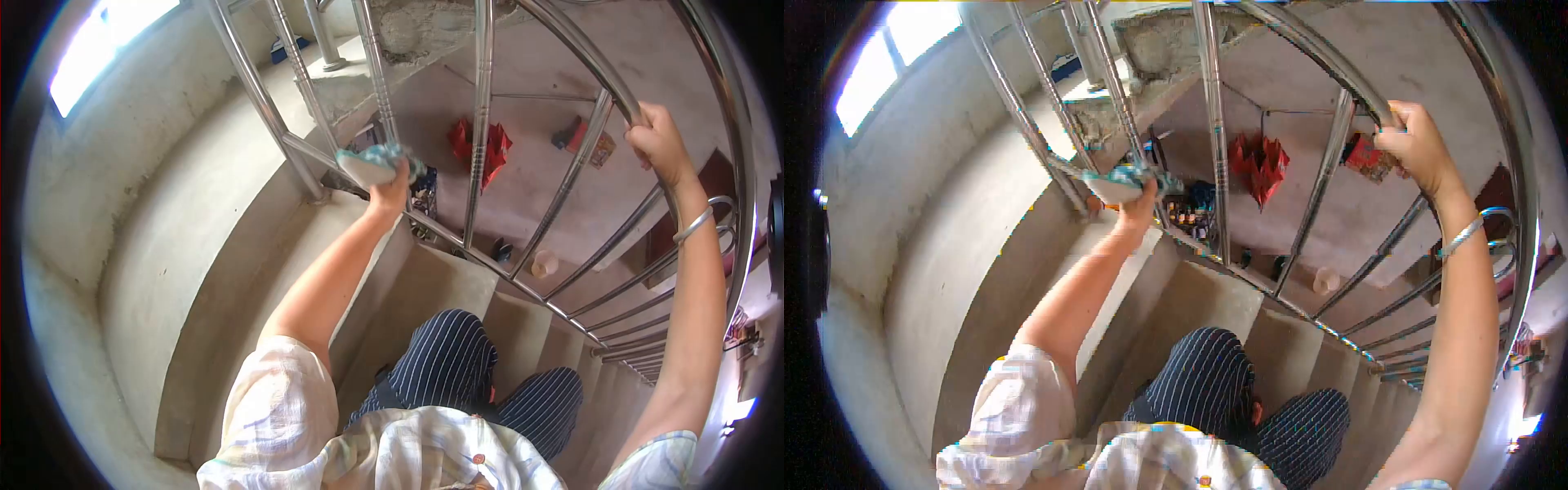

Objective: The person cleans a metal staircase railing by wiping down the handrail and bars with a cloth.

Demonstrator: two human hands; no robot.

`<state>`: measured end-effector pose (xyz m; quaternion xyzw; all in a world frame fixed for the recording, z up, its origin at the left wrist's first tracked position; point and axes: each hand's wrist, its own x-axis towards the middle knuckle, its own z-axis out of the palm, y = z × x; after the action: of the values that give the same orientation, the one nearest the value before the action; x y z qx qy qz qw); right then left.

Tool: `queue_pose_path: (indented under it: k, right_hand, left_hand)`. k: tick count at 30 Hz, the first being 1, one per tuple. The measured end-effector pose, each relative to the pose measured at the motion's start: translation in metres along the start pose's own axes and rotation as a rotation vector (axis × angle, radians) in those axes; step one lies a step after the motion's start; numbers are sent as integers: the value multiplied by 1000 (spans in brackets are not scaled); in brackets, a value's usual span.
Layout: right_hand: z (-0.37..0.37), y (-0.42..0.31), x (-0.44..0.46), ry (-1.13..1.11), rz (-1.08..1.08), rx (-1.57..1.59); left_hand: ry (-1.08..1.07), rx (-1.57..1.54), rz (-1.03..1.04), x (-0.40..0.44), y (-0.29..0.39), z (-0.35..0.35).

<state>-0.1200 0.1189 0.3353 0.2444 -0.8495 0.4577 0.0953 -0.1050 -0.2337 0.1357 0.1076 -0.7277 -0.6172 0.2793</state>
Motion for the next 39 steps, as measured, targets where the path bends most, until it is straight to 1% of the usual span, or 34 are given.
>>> queue_pose_path:
  k: [2, 3, 5, 7, 9, 10, 11, 12, 13, 15, 16, 18, 24, 25, 26, 27, 29, 30, 32, 33, 35, 36, 38, 39]
  right_hand:
    - [2, -1, -2, 17, -14, -22]
    - [1, -3, -1, 41, -28, -44]
    - [-3, 0, 0, 22, -48, -49]
    - [-4, 3, 3, -5, -67, -44]
    - [-3, 4, 1, -8, -11, -21]
    - [-3, -1, -1, 8, 14, -31]
    - [-3, -1, -1, 5, 15, -26]
    - [-2, -1, -1, 5, 11, -30]
    - [-1, 0, -1, 9, 8, -34]
    - [-2, 1, -1, -3, 17, -37]
    - [-2, 1, -1, -17, 29, -40]
    - [-3, 1, 0, -5, 15, -45]
    - [-3, 4, -1, 10, -11, -22]
    - [-2, 7, 0, 22, -33, -15]
    - [-2, 7, 0, 18, -31, -12]
    - [-2, 6, 0, 12, -26, -27]
    - [-2, 5, 0, 11, -22, -43]
    - [-4, 6, 1, 2, -30, -28]
    - [-4, 5, -1, -10, -26, -23]
    - [-1, 2, -1, 0, -25, -15]
    - [-2, 1, -2, 16, -20, -14]
    - [-2, 1, -2, 18, -29, -27]
    - [0, 2, -1, 15, -35, -33]
    - [-1, 1, 0, 7, -41, -38]
  left_hand:
    - [-70, 71, 18, -16, -23, -5]
    - [-17, 163, 67, -22, -18, -8]
    - [-56, 127, -7, -7, 0, -17]
    - [0, 240, 150, 10, 58, -28]
    - [107, 71, 206, 15, 144, -44]
    - [283, 187, 512, 41, 156, -58]
    - [241, 144, 626, 55, 189, -73]
    - [411, 241, 797, 90, 201, -95]
    - [641, 563, 664, 122, 218, -112]
    - [628, 645, 1091, 162, 270, -134]
    - [627, 644, 1092, 172, 272, -135]
    - [574, 587, 935, 188, 267, -134]
    - [379, 431, 459, 214, 220, -118]
    - [336, 389, 331, 190, 203, -113]
    - [295, 344, 205, 149, 182, -103]
    - [338, 331, 178, 114, 164, -90]
    - [327, 619, 226, 96, 92, -87]
    - [256, 236, 106, 95, 46, -87]
    - [232, 517, 76, 54, 31, -78]
    - [331, 968, 397, 74, -28, -92]
    - [348, 781, 326, 52, 1, -75]
    - [342, 782, 316, 51, -6, -74]
    - [338, 844, 496, 53, -19, -74]
    - [333, 852, 492, 46, -22, -72]
